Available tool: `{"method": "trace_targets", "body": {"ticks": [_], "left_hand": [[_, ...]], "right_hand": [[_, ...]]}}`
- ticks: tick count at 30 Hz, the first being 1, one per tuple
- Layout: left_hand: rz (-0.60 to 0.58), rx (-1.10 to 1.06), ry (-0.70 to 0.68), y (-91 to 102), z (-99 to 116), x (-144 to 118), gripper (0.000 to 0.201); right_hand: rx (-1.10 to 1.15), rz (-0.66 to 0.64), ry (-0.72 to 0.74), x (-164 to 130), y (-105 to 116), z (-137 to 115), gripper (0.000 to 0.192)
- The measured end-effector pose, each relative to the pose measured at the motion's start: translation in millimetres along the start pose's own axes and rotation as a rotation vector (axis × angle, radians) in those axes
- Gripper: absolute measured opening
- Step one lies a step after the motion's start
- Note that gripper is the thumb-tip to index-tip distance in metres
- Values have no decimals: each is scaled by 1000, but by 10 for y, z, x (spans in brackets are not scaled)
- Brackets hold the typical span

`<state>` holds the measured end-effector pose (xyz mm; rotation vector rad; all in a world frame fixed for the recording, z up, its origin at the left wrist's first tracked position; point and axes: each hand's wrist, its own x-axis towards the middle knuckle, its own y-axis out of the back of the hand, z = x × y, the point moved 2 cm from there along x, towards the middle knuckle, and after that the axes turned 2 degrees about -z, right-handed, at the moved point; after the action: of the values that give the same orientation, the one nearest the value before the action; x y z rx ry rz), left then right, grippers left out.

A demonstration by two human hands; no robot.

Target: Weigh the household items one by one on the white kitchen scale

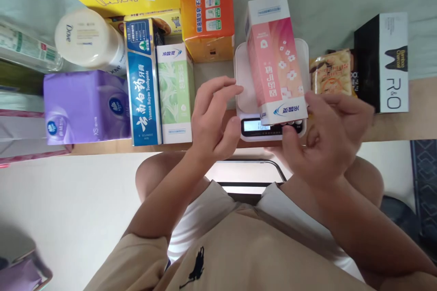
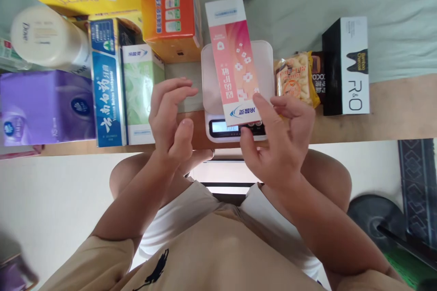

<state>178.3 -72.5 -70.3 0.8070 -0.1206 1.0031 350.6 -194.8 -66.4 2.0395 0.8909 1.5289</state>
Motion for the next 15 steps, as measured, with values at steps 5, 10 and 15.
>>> {"method": "trace_targets", "body": {"ticks": [5,10,15], "left_hand": [[-13,49,-24,-56,14,0,37],[-72,24,75,-56,74,8,37],[-53,12,59,-40,72,13,38]], "right_hand": [[8,114,32,35,63,131,51],[-17,129,31,86,59,99,42],[-4,170,59,173,49,82,41]]}}
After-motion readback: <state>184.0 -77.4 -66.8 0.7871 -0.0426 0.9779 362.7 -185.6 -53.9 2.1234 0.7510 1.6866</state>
